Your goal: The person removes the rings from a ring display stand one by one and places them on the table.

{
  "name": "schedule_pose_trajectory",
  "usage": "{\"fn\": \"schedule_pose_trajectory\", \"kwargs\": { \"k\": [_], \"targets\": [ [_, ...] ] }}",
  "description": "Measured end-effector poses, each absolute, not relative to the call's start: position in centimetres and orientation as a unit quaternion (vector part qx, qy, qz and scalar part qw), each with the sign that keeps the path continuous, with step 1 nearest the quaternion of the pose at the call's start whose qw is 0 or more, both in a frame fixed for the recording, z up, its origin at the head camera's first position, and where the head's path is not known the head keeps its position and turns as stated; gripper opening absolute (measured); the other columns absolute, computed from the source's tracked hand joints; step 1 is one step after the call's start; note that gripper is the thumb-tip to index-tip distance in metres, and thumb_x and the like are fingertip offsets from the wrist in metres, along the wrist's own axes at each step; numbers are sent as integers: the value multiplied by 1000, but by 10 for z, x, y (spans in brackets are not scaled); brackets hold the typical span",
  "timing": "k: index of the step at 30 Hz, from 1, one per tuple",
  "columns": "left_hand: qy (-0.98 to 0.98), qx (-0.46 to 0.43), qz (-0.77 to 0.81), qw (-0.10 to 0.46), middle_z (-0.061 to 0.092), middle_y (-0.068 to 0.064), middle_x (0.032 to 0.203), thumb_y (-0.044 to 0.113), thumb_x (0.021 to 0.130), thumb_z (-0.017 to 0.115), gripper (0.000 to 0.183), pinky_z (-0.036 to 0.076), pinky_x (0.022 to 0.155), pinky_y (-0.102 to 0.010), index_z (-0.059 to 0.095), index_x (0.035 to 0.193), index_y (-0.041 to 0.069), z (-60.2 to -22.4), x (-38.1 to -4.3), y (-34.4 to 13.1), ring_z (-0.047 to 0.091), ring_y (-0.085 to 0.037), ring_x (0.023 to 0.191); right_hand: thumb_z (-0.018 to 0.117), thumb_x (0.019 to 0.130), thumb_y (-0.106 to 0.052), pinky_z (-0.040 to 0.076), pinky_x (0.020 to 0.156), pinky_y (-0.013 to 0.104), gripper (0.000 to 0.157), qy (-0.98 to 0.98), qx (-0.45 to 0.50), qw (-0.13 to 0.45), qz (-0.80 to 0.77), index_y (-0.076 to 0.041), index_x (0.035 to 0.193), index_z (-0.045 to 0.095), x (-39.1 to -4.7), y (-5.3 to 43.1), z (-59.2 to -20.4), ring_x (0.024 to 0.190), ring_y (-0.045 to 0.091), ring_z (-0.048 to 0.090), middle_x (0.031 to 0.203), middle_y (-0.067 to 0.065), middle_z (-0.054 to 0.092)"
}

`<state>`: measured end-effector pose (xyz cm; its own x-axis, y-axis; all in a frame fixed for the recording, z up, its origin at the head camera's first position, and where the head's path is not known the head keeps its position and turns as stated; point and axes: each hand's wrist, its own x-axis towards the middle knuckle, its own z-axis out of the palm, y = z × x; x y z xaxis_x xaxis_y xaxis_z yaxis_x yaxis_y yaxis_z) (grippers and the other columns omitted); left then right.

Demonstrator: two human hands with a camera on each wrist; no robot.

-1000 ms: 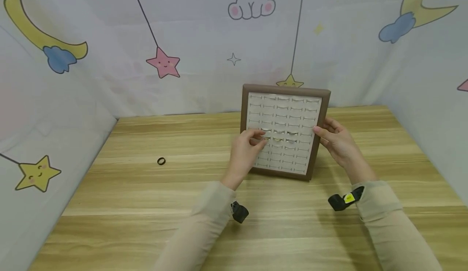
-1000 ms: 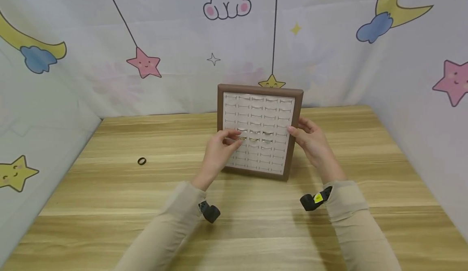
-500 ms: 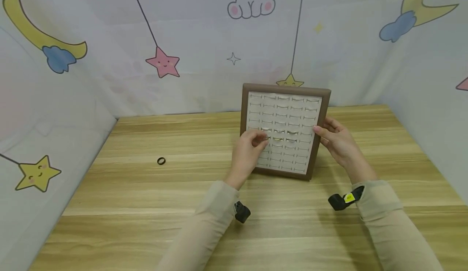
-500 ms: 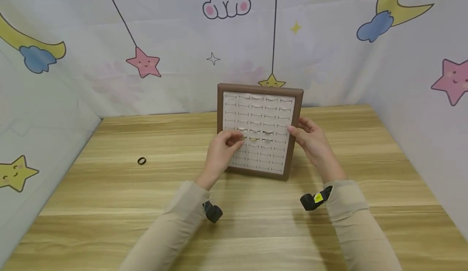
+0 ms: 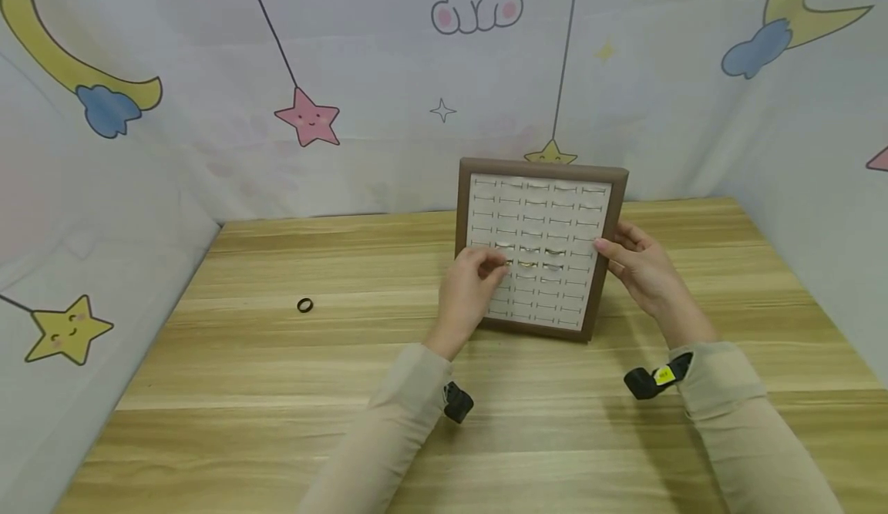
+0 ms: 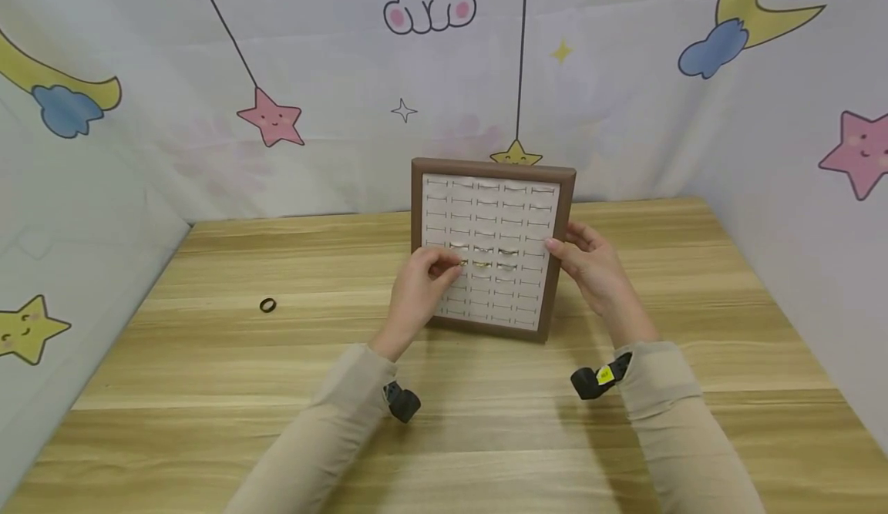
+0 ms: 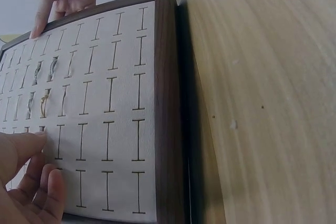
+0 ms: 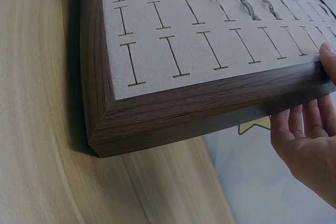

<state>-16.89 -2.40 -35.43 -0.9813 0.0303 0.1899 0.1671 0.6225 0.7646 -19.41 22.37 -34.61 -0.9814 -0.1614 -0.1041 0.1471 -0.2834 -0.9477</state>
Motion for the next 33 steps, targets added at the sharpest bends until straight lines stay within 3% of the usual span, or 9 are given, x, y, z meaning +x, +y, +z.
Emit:
{"fn": "schedule_pose_trajectory", "kwargs": {
  "k": [21,33],
  "targets": [
    [-871,-101,-476,67,64,-11,104,11,88,67,8,54,88,-31,69,91,4,-359,-171,-34,61,-23,100,63,90,-5,48,81,14,31,586,-6,96,-805,-18,116,51,-194,223,-347,94,3,54,103,-9,57],
    [-860,-81,-502,46,70,-7,102,12,88,67,10,53,78,-28,70,96,7,-348,-169,-44,65,-21,94,64,89,-4,49,81,14,32,579,-6,95,-810,-16,115,49,-194,222,-347,93,3,56,104,-9,57]
  ]
}}
